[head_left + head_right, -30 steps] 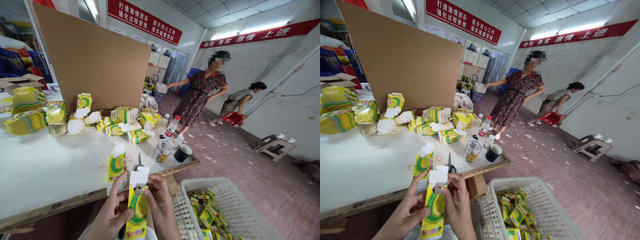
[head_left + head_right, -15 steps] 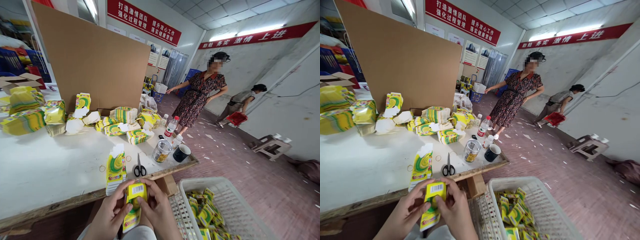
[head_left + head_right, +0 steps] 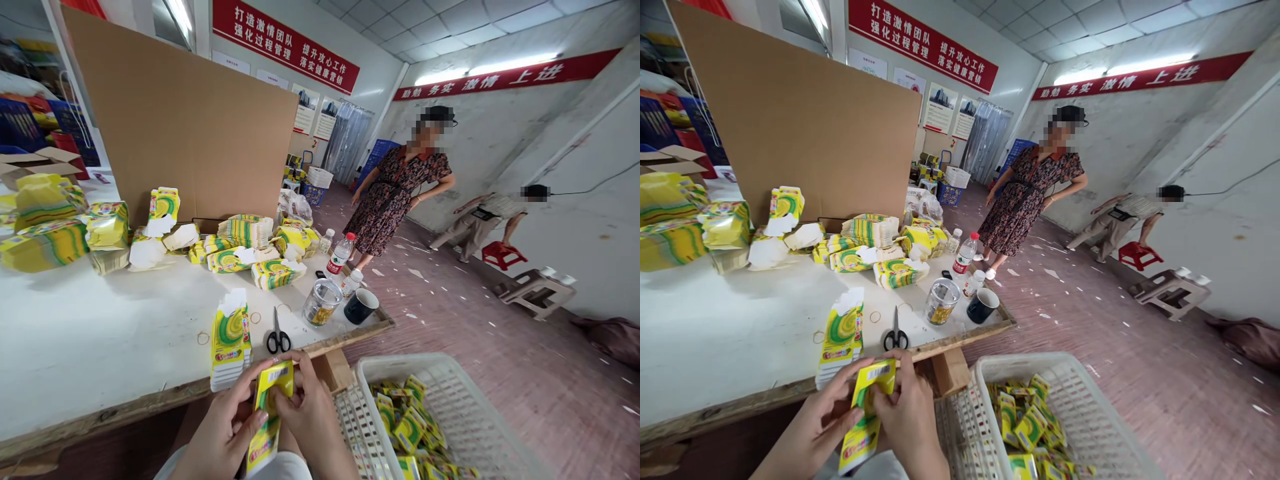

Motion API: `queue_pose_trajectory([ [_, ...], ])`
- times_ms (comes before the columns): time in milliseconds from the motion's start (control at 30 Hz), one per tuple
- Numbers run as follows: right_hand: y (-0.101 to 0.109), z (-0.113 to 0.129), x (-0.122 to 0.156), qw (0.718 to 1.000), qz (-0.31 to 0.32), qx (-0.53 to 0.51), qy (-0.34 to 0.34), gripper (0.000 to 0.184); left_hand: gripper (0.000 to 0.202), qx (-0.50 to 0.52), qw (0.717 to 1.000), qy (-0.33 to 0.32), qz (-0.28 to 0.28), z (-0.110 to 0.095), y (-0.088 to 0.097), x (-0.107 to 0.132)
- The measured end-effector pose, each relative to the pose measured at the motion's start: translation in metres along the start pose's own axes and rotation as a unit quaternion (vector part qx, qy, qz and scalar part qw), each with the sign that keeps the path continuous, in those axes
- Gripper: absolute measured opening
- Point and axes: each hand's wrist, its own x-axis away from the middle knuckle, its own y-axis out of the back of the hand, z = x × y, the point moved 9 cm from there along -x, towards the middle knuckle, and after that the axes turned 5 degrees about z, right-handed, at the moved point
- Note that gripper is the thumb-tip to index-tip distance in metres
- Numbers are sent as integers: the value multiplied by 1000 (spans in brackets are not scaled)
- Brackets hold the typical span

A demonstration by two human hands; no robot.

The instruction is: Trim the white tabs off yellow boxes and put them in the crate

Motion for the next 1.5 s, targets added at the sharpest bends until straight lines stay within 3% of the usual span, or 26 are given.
queue_pose_trajectory([
  [133,8,8,1,998,0,-35,53,39,55,5,1000,29,7,-4,5,0],
  [233,14,13,5,988,-10,-121,91,29,54,-1,998,45,31,-6,2,-2],
  [367,14,3,9,964,-47,-251,68,21,50,-19,999,15,48,-8,-12,-4],
  [467,23,1,16,968,-64,-231,81,17,45,-75,996,-12,55,-10,-21,-5],
  [533,51,-2,24,981,-108,-136,89,17,42,-147,988,-38,36,-18,-18,-7],
  [600,101,-6,41,970,-227,24,85,20,42,-256,963,-82,-12,-31,-4,-10],
  [633,131,-9,55,942,-310,111,68,23,43,-317,941,-108,-43,-39,6,-12],
  [700,172,-10,78,867,-418,266,44,34,52,-423,888,-152,-96,-49,24,-17],
  [767,188,-14,86,835,-434,336,33,42,64,-502,842,-163,-113,-45,39,-24],
  [800,187,-18,84,844,-417,335,38,42,66,-533,825,-153,-109,-39,45,-28],
  [867,171,-27,72,890,-362,272,48,37,61,-568,807,-129,-97,-23,55,-34],
  [967,133,-35,50,946,-297,129,20,31,48,-572,808,-115,-84,-9,61,-35],
  [1100,75,-28,23,975,-215,-44,-26,37,33,-546,819,-134,-113,-19,61,-23],
  [1233,18,-11,7,972,-100,-212,-35,48,36,-486,814,-277,-157,-58,39,3],
  [1333,-6,-2,3,944,-52,-324,-34,50,52,-452,807,-372,-85,-72,2,17],
  [1433,-9,-4,3,914,-41,-401,-41,40,58,-441,817,-372,-5,-63,-27,18],
  [1500,-4,-9,6,903,-50,-423,-50,36,52,-411,843,-347,16,-54,-35,15],
])
